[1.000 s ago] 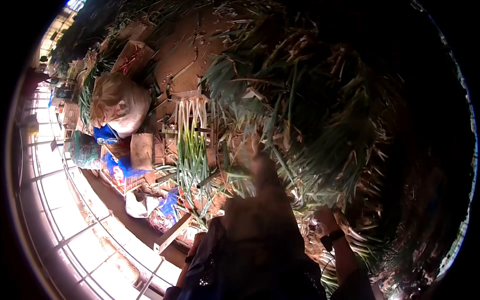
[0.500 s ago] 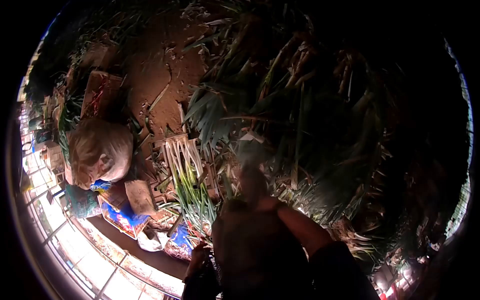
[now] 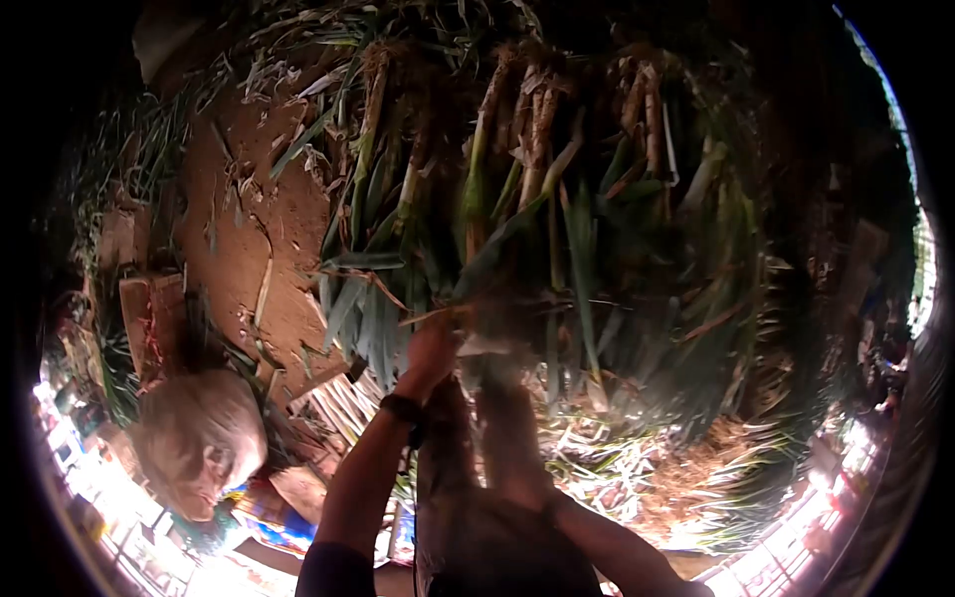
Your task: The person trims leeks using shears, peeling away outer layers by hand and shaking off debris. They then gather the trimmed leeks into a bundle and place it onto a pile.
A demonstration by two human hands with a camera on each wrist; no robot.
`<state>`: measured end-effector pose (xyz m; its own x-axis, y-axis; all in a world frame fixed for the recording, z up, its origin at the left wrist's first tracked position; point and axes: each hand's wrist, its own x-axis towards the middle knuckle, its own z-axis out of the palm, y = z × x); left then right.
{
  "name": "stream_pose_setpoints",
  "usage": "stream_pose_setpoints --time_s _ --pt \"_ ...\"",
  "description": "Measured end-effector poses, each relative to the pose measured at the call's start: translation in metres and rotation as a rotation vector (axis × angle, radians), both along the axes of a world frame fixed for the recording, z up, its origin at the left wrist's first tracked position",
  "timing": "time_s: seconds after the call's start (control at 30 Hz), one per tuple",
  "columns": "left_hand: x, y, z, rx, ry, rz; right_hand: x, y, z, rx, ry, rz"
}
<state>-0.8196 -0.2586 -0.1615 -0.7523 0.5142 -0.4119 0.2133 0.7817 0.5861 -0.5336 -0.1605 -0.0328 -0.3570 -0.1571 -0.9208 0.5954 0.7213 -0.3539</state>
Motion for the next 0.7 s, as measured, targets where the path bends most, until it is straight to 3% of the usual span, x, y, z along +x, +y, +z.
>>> stream_pose_setpoints --time_s 0.07,0.17,0.27,0.3,0.37,0.4,0.43,0.5,0.53,0.57,0.6,0.63,0.67,0.7 --pt "-0.018 0.019 -0.032 0.004 0.206 -0.269 -0.023 -0.007 0.018 0.015 -0.087 -0.119" --pt "-0.012 0.032 -0.056 -0.163 0.181 -0.302 -0.024 -0.024 0.015 0.06 -0.158 -0.208" --pt "-0.014 0.03 -0.051 -0.161 -0.004 -0.248 -0.017 -0.045 0.008 0.135 -0.092 -0.157" --pt "-0.015 0.025 -0.044 -0.159 0.001 -0.259 -0.019 -0.045 0.005 0.087 -0.213 -0.191" --pt "-0.014 0.017 -0.014 -0.118 -0.039 -0.48 -0.023 -0.049 0.006 0.129 -0.157 -0.212" --pt "-0.012 0.01 0.006 0.029 -0.073 -0.497 -0.021 -0.052 0.007 0.172 -0.109 -0.226" --pt "-0.015 0.007 0.038 0.182 -0.113 -0.515 -0.006 -0.056 -0.005 0.122 -0.007 -0.402" --pt "-0.031 0.002 0.11 0.107 -0.473 -0.609 -0.022 -0.049 0.006 0.101 -0.029 -0.439" --pt "-0.031 -0.004 0.136 0.105 -0.475 -0.622 -0.041 -0.038 0.015 0.064 -0.05 -0.456" --pt "-0.026 -0.011 0.158 0.239 -0.524 -0.467 -0.08 -0.012 0.048 -0.152 -0.001 -0.71" --pt "-0.017 -0.019 0.171 0.363 -0.572 -0.298 -0.037 -0.022 -0.003 -0.244 0.207 -0.958" --pt "0.004 -0.039 0.151 0.34 -0.583 -0.283 0.008 -0.032 -0.053 -0.376 0.427 -1.156" --pt "0.039 -0.076 0.112 0.424 -0.794 -0.28 0.045 -0.011 -0.074 -0.187 0.104 -1.115" --pt "0.071 -0.118 0.105 0.499 -1.02 -0.251 -0.064 0.012 0.008 0.047 0.476 -0.824"
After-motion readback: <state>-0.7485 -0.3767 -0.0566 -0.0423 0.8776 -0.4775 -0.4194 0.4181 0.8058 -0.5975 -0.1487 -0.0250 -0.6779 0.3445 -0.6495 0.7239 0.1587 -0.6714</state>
